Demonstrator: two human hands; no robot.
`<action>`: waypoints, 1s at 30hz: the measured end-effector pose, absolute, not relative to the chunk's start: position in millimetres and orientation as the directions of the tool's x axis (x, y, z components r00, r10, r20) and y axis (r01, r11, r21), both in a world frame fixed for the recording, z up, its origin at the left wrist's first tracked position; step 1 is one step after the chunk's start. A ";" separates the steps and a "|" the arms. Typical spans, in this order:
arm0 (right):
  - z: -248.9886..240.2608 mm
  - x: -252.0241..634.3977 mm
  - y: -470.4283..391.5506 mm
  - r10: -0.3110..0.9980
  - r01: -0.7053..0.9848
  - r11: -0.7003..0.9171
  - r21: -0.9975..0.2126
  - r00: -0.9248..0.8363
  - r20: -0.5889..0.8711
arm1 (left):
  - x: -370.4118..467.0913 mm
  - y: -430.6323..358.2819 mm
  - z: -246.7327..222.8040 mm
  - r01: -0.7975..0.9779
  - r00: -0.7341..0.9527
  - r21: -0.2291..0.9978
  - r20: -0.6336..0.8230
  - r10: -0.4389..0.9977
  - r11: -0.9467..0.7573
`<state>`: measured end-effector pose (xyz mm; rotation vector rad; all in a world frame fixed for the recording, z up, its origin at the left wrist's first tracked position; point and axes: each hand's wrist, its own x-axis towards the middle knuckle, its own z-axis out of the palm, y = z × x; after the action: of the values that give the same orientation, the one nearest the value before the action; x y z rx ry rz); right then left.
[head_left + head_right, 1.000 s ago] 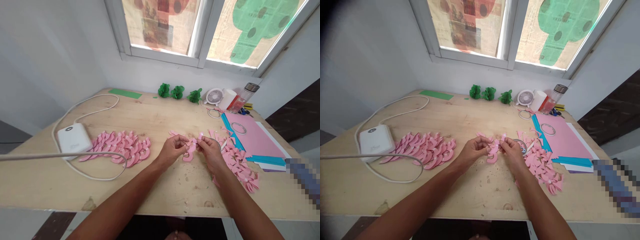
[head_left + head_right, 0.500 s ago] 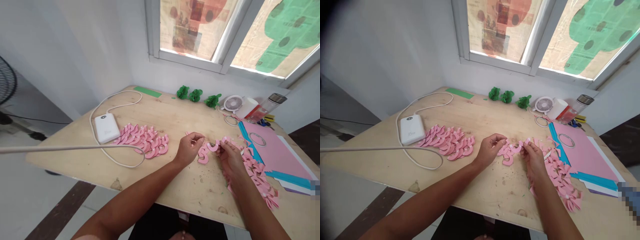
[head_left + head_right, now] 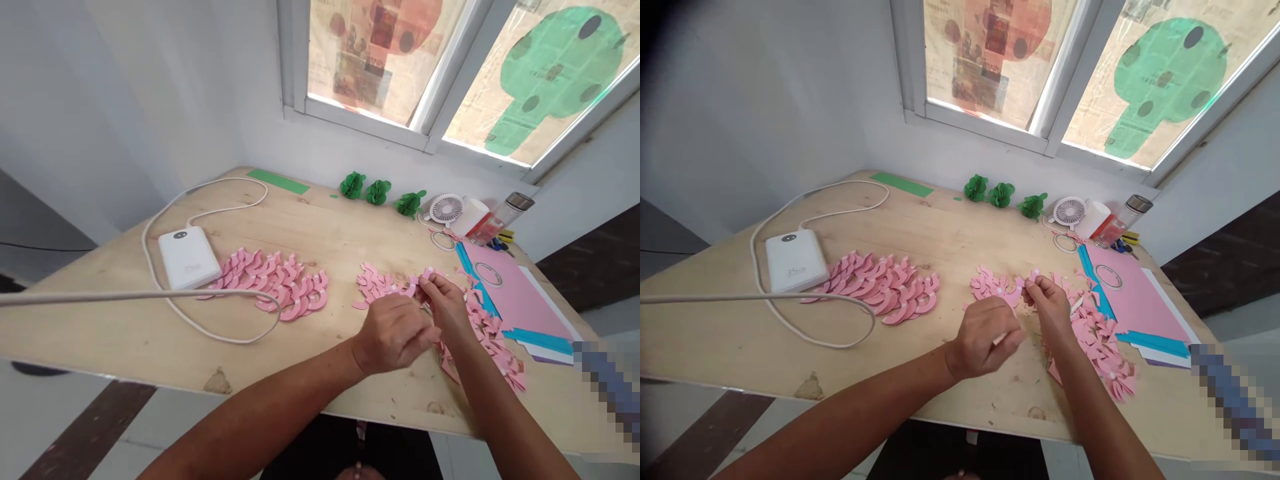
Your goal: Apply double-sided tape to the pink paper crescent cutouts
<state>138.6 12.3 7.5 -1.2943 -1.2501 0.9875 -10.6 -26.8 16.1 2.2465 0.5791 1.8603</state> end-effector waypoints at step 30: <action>3.5 136.3 9.6 0.982 0.160 0.138 -0.977 0.103 0.156 | -21.2 21.3 -4.5 0.291 0.226 0.857 0.371 0.901 -0.426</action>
<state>136.3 9.6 3.5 -1.2601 -1.2989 0.9388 -21.2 21.3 -4.5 1.8523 1.0980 1.1981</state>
